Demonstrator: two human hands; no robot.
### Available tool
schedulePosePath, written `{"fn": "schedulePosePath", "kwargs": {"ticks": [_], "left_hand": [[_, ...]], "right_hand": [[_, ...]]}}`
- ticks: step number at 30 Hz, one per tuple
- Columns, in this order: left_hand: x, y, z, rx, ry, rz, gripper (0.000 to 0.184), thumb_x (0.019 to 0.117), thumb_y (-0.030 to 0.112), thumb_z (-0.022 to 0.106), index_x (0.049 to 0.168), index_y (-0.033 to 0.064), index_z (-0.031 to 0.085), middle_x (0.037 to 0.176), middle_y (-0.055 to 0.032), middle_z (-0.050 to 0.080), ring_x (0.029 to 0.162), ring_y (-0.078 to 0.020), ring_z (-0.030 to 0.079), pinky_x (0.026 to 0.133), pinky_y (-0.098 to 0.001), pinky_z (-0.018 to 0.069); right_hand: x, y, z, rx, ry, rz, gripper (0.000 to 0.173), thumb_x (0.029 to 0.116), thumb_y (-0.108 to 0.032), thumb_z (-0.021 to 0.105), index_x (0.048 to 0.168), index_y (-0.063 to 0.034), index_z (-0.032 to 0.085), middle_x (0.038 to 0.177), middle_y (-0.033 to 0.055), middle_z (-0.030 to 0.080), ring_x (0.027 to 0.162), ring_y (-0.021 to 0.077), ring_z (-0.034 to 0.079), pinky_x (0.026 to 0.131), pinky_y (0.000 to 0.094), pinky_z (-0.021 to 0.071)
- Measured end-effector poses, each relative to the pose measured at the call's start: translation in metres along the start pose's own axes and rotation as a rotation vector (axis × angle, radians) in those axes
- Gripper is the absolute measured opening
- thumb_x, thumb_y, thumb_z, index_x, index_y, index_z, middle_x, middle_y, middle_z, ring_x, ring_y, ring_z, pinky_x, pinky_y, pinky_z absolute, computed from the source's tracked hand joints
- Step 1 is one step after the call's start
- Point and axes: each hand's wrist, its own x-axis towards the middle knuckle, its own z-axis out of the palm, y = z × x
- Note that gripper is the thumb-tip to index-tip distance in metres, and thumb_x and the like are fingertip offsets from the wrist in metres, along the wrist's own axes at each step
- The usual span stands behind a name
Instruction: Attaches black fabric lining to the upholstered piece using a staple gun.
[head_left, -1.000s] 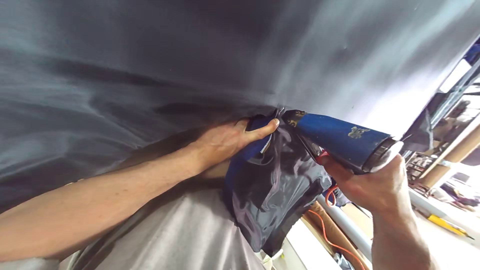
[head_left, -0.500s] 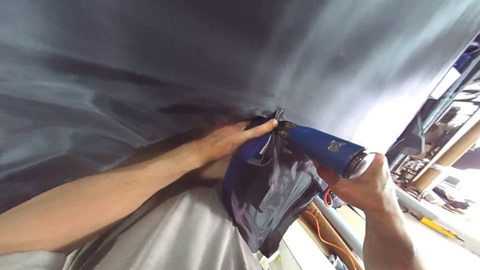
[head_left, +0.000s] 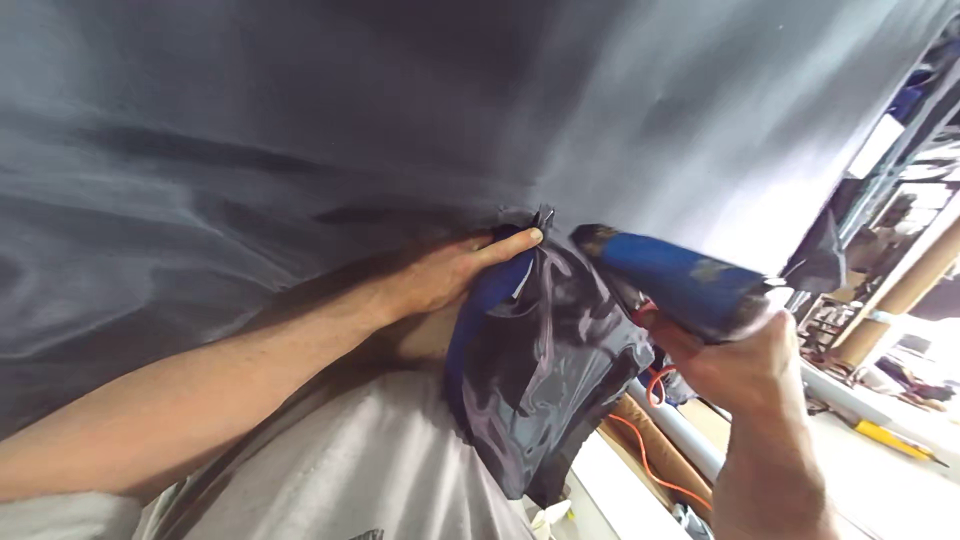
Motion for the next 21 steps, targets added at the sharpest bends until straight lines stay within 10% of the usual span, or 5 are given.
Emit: {"fn": "schedulePosePath", "kwargs": {"ticks": [3, 7, 13, 21], "left_hand": [[-0.014, 0.011, -0.003, -0.091, 0.086, -0.141, 0.068, 0.0954, 0.002, 0.055, 0.16, 0.0155, 0.038, 0.14, -0.0151, 0.063, 0.118, -0.03, 0.068, 0.097, -0.05, 0.0564], [-0.037, 0.043, -0.003, -0.073, 0.438, -0.286, 0.032, 0.1046, 0.018, 0.046, 0.123, 0.0033, 0.067, 0.113, -0.0124, 0.072, 0.103, -0.0199, 0.07, 0.089, -0.0394, 0.0587], [-0.029, 0.102, 0.01, 0.024, 0.287, -0.496, 0.055, 0.0941, 0.06, 0.059, 0.107, 0.008, 0.069, 0.141, -0.0146, 0.057, 0.112, -0.0264, 0.066, 0.088, -0.0476, 0.0567], [-0.042, 0.119, 0.029, -0.06, 0.225, -0.487, 0.035, 0.1044, 0.026, 0.05, 0.092, 0.0036, 0.074, 0.154, -0.0117, 0.048, 0.143, -0.0239, 0.044, 0.116, -0.0423, 0.0406]], "right_hand": [[-0.028, 0.031, -0.016, 0.066, 0.1, 0.165, 0.054, 0.0873, -0.044, 0.073, 0.118, 0.0004, 0.063, 0.099, 0.0063, 0.071, 0.086, 0.006, 0.069, 0.078, 0.0327, 0.0602], [-0.073, 0.083, -0.007, 0.29, 0.153, 0.158, 0.059, 0.0939, -0.033, 0.062, 0.14, 0.002, 0.051, 0.112, 0.0078, 0.068, 0.094, 0.0066, 0.067, 0.082, 0.0297, 0.059], [-0.128, 0.101, 0.052, 0.417, 0.395, 0.248, 0.069, 0.0945, -0.02, 0.064, 0.154, 0.0045, 0.039, 0.13, 0.0165, 0.065, 0.101, 0.0056, 0.068, 0.088, 0.0248, 0.058], [-0.154, 0.111, 0.09, 0.199, 0.43, 0.293, 0.065, 0.0953, -0.027, 0.063, 0.155, -0.0077, 0.046, 0.142, 0.0211, 0.06, 0.125, 0.0281, 0.063, 0.104, 0.0488, 0.0499]]}}
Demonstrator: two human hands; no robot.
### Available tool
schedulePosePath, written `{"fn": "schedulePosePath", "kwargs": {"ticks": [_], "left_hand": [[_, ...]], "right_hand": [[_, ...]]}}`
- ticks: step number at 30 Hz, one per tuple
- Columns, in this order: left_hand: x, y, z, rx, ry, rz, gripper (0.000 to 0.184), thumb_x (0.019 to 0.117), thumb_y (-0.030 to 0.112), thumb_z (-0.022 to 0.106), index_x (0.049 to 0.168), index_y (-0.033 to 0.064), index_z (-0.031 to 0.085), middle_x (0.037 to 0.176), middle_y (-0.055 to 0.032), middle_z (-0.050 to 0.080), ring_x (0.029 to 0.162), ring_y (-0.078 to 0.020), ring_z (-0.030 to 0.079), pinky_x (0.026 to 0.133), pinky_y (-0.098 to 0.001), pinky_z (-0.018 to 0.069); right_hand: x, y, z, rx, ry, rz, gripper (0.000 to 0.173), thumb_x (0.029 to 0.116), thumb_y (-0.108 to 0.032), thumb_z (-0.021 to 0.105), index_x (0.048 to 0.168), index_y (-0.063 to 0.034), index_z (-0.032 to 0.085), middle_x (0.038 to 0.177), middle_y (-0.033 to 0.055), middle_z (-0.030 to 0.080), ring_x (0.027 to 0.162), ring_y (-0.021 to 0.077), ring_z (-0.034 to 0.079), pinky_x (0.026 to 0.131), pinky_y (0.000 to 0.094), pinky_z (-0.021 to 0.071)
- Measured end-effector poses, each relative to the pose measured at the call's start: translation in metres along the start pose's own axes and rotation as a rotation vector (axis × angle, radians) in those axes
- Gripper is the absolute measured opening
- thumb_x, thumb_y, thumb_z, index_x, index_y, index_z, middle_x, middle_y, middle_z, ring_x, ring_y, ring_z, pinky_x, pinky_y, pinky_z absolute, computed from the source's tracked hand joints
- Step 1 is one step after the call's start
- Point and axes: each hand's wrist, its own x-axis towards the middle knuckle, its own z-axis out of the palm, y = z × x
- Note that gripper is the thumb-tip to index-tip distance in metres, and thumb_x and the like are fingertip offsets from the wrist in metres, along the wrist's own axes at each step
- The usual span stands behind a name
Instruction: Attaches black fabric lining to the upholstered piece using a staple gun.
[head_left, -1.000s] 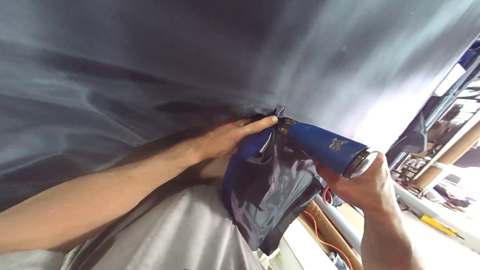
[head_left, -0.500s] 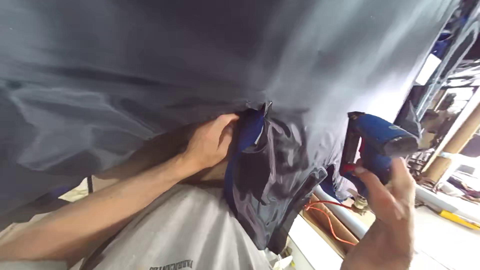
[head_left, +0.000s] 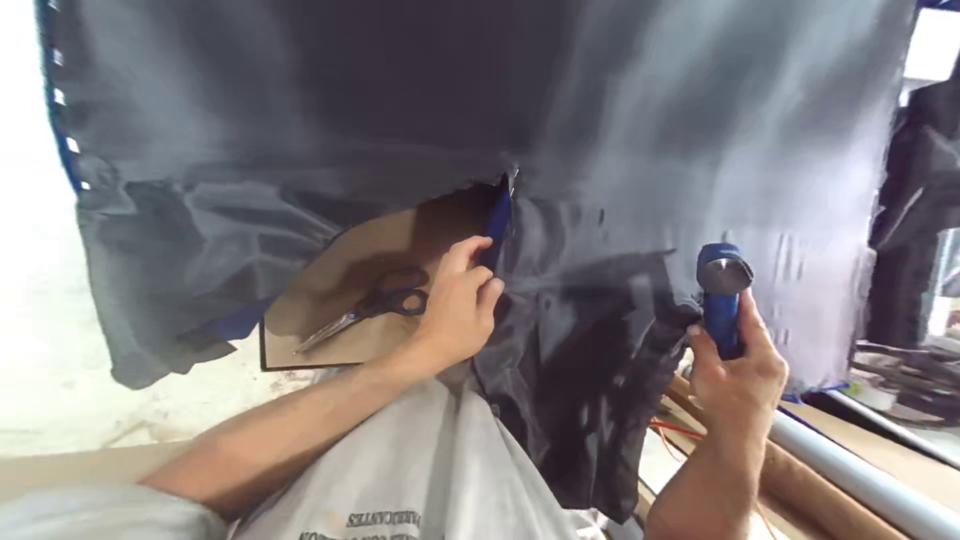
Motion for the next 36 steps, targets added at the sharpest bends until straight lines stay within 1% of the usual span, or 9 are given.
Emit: {"fn": "schedulePosePath", "kwargs": {"ticks": [6, 15, 17, 19, 22, 24, 30, 33, 36], "left_hand": [[-0.012, -0.008, 0.006, -0.152, 0.018, -0.111, 0.034, 0.1033, 0.024, 0.05, 0.09, 0.004, 0.075, 0.148, -0.0172, 0.05, 0.134, -0.0194, 0.052, 0.107, -0.0337, 0.047], [-0.023, -0.005, -0.01, -0.063, -0.066, -0.123, 0.034, 0.1056, 0.022, 0.045, 0.096, 0.0047, 0.073, 0.155, -0.0117, 0.046, 0.139, -0.0179, 0.049, 0.109, -0.0389, 0.0486], [-0.034, -0.01, -0.022, 0.203, 0.004, 0.12, 0.032, 0.1044, 0.025, 0.047, 0.116, 0.0053, 0.069, 0.154, -0.0153, 0.047, 0.137, -0.0228, 0.052, 0.108, -0.0419, 0.0496], [-0.036, -0.015, -0.03, 0.492, 0.037, 0.545, 0.037, 0.0995, 0.02, 0.052, 0.133, 0.0068, 0.061, 0.155, -0.0175, 0.048, 0.143, -0.0294, 0.046, 0.115, -0.0518, 0.0375], [-0.028, -0.013, -0.027, 0.691, -0.214, 0.931, 0.056, 0.0944, 0.016, 0.052, 0.15, 0.0205, 0.052, 0.163, -0.006, 0.042, 0.156, -0.0283, 0.026, 0.124, -0.0623, 0.014], [-0.017, -0.015, -0.023, 0.744, -0.416, 1.03, 0.056, 0.0937, 0.017, 0.052, 0.149, 0.0233, 0.055, 0.162, -0.0042, 0.045, 0.156, -0.0281, 0.027, 0.125, -0.0641, 0.0123], [-0.008, -0.03, -0.019, 0.631, -0.643, 1.099, 0.07, 0.0856, 0.032, 0.055, 0.154, 0.0236, 0.048, 0.164, -0.0024, 0.042, 0.156, -0.025, 0.03, 0.125, -0.0642, 0.0143], [-0.014, -0.04, -0.009, 0.538, -0.677, 1.098, 0.065, 0.088, 0.018, 0.06, 0.152, 0.0257, 0.051, 0.161, -0.0021, 0.046, 0.153, -0.0264, 0.035, 0.124, -0.063, 0.0198], [-0.011, -0.046, -0.013, 0.433, -0.675, 1.078, 0.046, 0.099, 0.012, 0.053, 0.142, 0.0256, 0.062, 0.156, -0.0003, 0.053, 0.15, -0.0263, 0.041, 0.124, -0.0604, 0.0251]], "right_hand": [[0.048, 0.002, 0.014, -0.228, -0.003, -0.024, 0.061, 0.0985, -0.03, 0.057, 0.157, -0.0183, 0.045, 0.125, 0.0315, 0.064, 0.111, 0.0527, 0.063, 0.087, 0.072, 0.0465], [0.136, -0.004, 0.046, -0.199, -0.022, -0.052, 0.063, 0.0977, -0.03, 0.058, 0.158, -0.0252, 0.042, 0.133, 0.0288, 0.06, 0.123, 0.0518, 0.057, 0.091, 0.0723, 0.0452], [0.133, -0.004, 0.052, -0.175, -0.055, -0.06, 0.066, 0.0961, -0.03, 0.061, 0.158, -0.0228, 0.042, 0.136, 0.0291, 0.058, 0.128, 0.0507, 0.054, 0.097, 0.0703, 0.0439], [0.133, -0.003, 0.058, -0.161, -0.047, -0.053, 0.066, 0.0951, -0.03, 0.062, 0.158, -0.0222, 0.043, 0.137, 0.0275, 0.058, 0.129, 0.049, 0.053, 0.1, 0.068, 0.0437], [0.13, -0.002, 0.06, -0.162, -0.045, -0.024, 0.066, 0.0953, -0.032, 0.061, 0.158, -0.0234, 0.043, 0.139, 0.0235, 0.059, 0.131, 0.0445, 0.054, 0.103, 0.0643, 0.0439], [0.122, -0.004, 0.058, -0.158, -0.006, -0.001, 0.062, 0.0955, -0.03, 0.059, 0.156, -0.0235, 0.047, 0.135, 0.0231, 0.061, 0.129, 0.043, 0.056, 0.103, 0.0619, 0.0447], [0.035, 0.003, -0.017, -0.004, 0.178, 0.091, 0.062, 0.0919, -0.034, 0.066, 0.151, -0.0198, 0.055, 0.132, 0.0115, 0.067, 0.116, 0.0208, 0.066, 0.1, 0.0428, 0.0525], [-0.087, 0.002, -0.065, 0.214, 0.145, -0.001, 0.061, 0.0941, -0.029, 0.069, 0.149, -0.0057, 0.053, 0.127, 0.0115, 0.069, 0.104, 0.0115, 0.068, 0.091, 0.0319, 0.0582], [-0.232, -0.022, -0.093, 0.425, 0.097, 0.212, 0.043, 0.0946, -0.038, 0.071, 0.134, -0.0214, 0.066, 0.113, -0.0074, 0.073, 0.093, 0.0042, 0.069, 0.081, 0.0288, 0.0602]]}}
